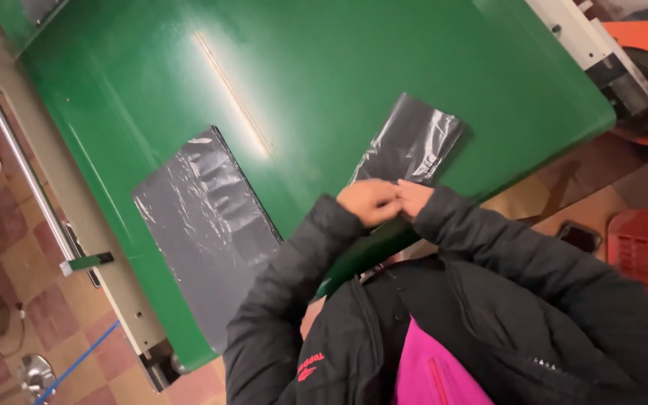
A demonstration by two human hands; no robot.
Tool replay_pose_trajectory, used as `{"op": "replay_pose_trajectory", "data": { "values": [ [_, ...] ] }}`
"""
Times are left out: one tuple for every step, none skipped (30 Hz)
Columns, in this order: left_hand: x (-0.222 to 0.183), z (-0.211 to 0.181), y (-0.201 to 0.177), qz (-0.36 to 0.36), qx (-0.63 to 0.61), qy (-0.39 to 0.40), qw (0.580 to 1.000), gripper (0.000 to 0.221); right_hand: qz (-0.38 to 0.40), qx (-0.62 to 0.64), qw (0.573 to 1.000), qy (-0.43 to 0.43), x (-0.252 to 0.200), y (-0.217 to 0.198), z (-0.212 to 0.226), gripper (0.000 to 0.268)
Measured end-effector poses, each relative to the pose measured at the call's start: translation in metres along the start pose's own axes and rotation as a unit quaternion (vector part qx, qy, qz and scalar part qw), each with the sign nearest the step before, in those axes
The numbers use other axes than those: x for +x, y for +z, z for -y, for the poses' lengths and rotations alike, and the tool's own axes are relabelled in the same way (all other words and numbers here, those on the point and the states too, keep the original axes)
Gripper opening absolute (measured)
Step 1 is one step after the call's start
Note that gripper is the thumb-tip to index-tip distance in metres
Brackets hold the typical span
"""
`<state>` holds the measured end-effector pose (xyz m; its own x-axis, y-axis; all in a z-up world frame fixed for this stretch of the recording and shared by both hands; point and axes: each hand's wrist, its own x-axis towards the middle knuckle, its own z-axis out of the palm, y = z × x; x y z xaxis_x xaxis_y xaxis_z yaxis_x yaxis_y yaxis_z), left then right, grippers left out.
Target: Folding plastic bags and placing them into a basket.
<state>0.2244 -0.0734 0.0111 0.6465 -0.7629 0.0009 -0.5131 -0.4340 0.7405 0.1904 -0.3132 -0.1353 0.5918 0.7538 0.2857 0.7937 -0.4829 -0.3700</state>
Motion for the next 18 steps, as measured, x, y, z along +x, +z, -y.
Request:
{"op": "replay_pose_trajectory", "data": {
  "values": [
    [0.012, -0.010, -0.011, -0.026, -0.144, -0.010, 0.989, 0.024, -0.021, 0.085, 0.996, 0.006, -0.021, 0.013, -0.011, 0.045],
    [0.021, 0.027, 0.003, -0.031, -0.148, -0.012, 0.988, 0.024, -0.016, 0.087, 0.996, 0.003, -0.024, -0.002, -0.001, 0.045],
    [0.035, 0.064, 0.015, -0.020, -0.240, -0.040, 0.970, 0.028, -0.022, 0.180, 0.977, 0.111, -0.026, -0.019, 0.005, 0.043],
    [0.050, 0.101, 0.027, -0.008, -0.330, -0.066, 0.941, 0.033, -0.027, 0.269, 0.938, 0.218, -0.028, -0.036, 0.010, 0.041],
    [0.053, 0.113, 0.031, -0.015, -0.332, -0.066, 0.941, 0.033, -0.021, 0.268, 0.939, 0.214, -0.023, -0.053, 0.011, 0.041],
    [0.057, 0.126, 0.036, -0.022, -0.465, -0.195, 0.863, 0.052, -0.054, 0.335, 0.881, 0.330, -0.019, -0.069, 0.012, 0.042],
    [0.055, 0.138, 0.041, -0.022, -0.580, -0.320, 0.749, 0.072, -0.087, 0.399, 0.798, 0.443, -0.016, -0.081, 0.019, 0.042],
    [0.053, 0.118, 0.033, -0.025, -0.582, -0.323, 0.746, 0.072, -0.082, 0.401, 0.798, 0.443, -0.015, -0.079, 0.010, 0.042],
    [0.051, 0.097, 0.026, -0.082, -0.386, -0.261, 0.881, 0.059, -0.133, 0.492, 0.727, 0.460, -0.016, -0.077, 0.003, 0.042],
    [0.049, 0.077, 0.019, -0.134, -0.164, -0.183, 0.960, 0.047, -0.182, 0.574, 0.645, 0.471, -0.016, -0.073, -0.005, 0.042],
    [0.052, 0.067, 0.027, -0.140, -0.168, -0.191, 0.957, 0.047, -0.171, 0.576, 0.645, 0.472, -0.024, -0.063, -0.017, 0.042],
    [0.053, 0.058, 0.034, -0.205, -0.070, -0.212, 0.953, 0.047, -0.177, 0.594, 0.612, 0.491, -0.032, -0.051, -0.028, 0.039],
    [0.056, 0.049, 0.038, -0.271, 0.030, -0.230, 0.934, 0.048, -0.181, 0.610, 0.581, 0.508, -0.036, -0.041, -0.042, 0.037],
    [0.067, 0.045, 0.038, -0.279, 0.028, -0.239, 0.930, 0.048, -0.168, 0.610, 0.585, 0.507, -0.039, -0.047, -0.051, 0.037],
    [0.072, 0.039, 0.039, -0.284, 0.022, -0.272, 0.919, 0.046, -0.139, 0.568, 0.616, 0.527, -0.041, -0.052, -0.058, 0.033],
    [0.073, 0.034, 0.040, -0.289, 0.014, -0.304, 0.908, 0.046, -0.110, 0.524, 0.646, 0.544, -0.041, -0.055, -0.061, 0.030],
    [0.064, 0.023, 0.037, -0.308, 0.012, -0.328, 0.893, 0.046, -0.079, 0.527, 0.656, 0.534, -0.042, -0.069, -0.054, 0.030],
    [0.054, 0.013, 0.033, -0.347, 0.030, -0.304, 0.887, 0.046, -0.084, 0.511, 0.710, 0.478, -0.042, -0.083, -0.047, 0.032]
  ]
}}
